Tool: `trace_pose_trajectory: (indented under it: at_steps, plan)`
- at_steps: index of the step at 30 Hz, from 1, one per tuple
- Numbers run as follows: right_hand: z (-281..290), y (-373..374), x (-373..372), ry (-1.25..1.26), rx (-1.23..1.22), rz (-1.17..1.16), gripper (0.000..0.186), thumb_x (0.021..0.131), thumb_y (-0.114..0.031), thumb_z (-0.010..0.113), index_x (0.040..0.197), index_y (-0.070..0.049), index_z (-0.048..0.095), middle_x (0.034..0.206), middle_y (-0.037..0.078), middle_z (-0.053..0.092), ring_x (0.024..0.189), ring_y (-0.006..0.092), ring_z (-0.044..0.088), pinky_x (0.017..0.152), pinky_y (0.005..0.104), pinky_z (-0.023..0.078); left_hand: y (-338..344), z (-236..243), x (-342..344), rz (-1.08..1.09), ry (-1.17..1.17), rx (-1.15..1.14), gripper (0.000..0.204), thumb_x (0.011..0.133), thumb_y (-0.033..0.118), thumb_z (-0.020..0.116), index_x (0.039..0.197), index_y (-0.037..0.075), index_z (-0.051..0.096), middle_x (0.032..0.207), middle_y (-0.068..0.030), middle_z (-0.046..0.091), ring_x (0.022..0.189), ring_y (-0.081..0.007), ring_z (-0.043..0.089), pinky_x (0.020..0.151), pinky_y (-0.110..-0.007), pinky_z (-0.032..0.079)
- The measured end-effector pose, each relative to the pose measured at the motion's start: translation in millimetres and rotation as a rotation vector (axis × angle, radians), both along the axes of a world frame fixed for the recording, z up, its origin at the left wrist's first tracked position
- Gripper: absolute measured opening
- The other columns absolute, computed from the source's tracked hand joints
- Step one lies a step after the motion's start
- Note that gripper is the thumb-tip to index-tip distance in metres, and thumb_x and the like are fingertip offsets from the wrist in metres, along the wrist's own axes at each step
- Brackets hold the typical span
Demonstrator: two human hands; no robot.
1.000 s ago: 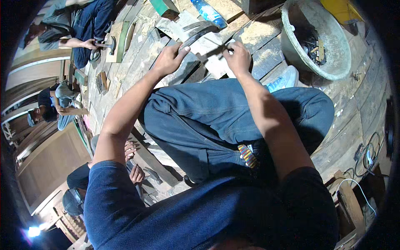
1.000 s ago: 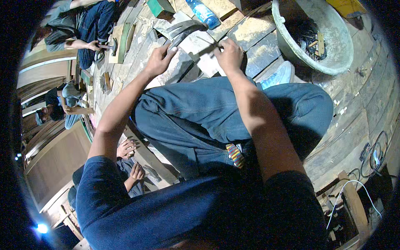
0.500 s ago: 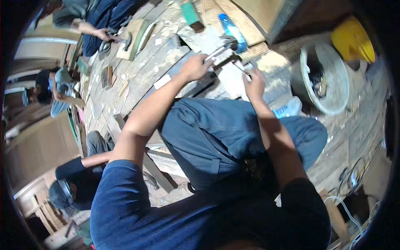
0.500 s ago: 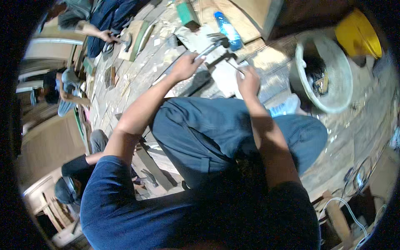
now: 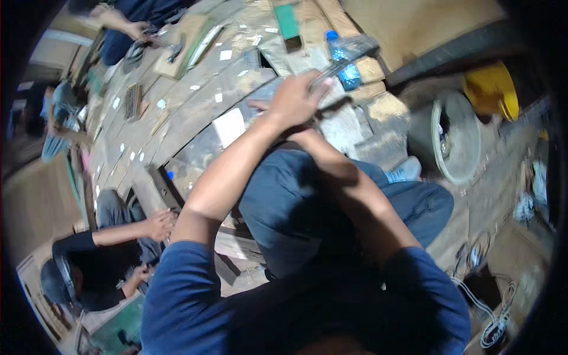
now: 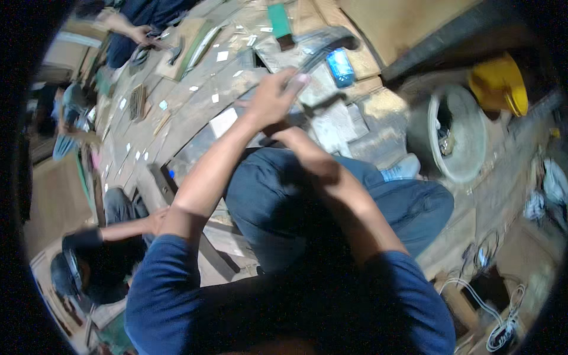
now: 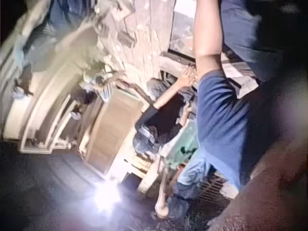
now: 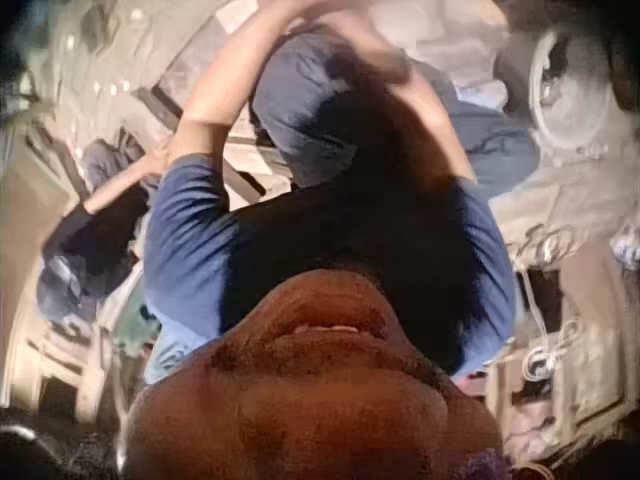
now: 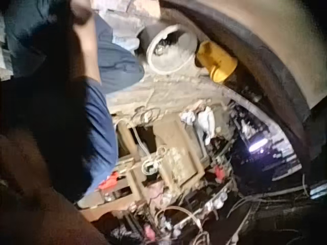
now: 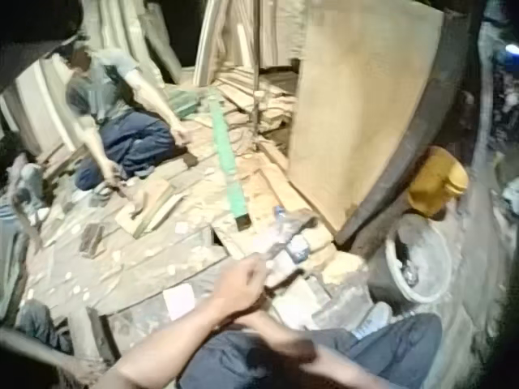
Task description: The person hammers nails into a piece of wood using a hammer, sets the hammer down, and retrieves items from a bucket by hand.
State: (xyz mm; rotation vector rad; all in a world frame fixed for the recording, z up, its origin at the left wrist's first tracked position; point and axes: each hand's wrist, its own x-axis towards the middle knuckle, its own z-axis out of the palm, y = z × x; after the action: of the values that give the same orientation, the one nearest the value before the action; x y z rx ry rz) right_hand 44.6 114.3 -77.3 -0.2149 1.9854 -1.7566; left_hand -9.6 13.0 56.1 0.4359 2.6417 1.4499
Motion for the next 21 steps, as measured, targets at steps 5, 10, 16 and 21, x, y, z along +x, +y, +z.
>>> trace_pose_trajectory:
  at_steps: [5, 10, 16, 21]
  plan:
    - [43.2, 8.9, 11.9, 0.226, 0.174, -0.033, 0.037, 0.089, -0.015, 0.053, 0.122, 0.002, 0.055, 0.115, 0.02, 0.06, 0.108, 0.0297, 0.058, 0.095, 0.0371, 0.043, -26.7, 17.3, 5.0, 0.062, 0.021, -0.018, 0.035, 0.092, 0.035, 0.056, 0.097, 0.001, 0.064, 0.066, -0.0179, 0.059, 0.058, -0.0254, 0.054, 0.059, -0.036, 0.042]
    - [127.2, 186.1, 141.0, 0.296, 0.627, -0.616, 0.024, 0.092, -0.011, 0.055, 0.113, 0.001, 0.061, 0.108, 0.011, 0.063, 0.101, 0.0211, 0.06, 0.089, 0.0318, 0.045, -18.9, 0.6, 2.0, -0.018, 0.086, 0.169, 0.034, 0.096, 0.032, 0.054, 0.089, -0.001, 0.061, 0.059, -0.005, 0.042, 0.061, -0.0095, 0.039, 0.054, -0.03, 0.034]
    - [145.3, 319.0, 380.2, -0.035, 0.847, -1.442, 0.025, 0.097, -0.015, 0.047, 0.109, 0.001, 0.063, 0.103, 0.009, 0.066, 0.096, 0.0174, 0.061, 0.086, 0.0303, 0.047, -1.8, 4.5, 3.1, -0.108, 0.012, 0.162, 0.039, 0.098, 0.034, 0.051, 0.076, 0.003, 0.052, 0.062, 0.0047, 0.039, 0.059, -0.0059, 0.033, 0.051, -0.025, 0.026]
    - [59.1, 245.1, 567.7, -0.855, 0.13, -0.874, 0.045, 0.097, -0.038, 0.042, 0.12, -0.003, 0.057, 0.114, 0.012, 0.064, 0.11, 0.02, 0.058, 0.094, 0.0344, 0.045, -11.3, -3.2, 0.8, -0.133, -0.121, 0.152, 0.039, 0.1, 0.036, 0.048, 0.083, 0.002, 0.058, 0.063, 0.0062, 0.041, 0.059, -0.0043, 0.033, 0.05, -0.024, 0.022]
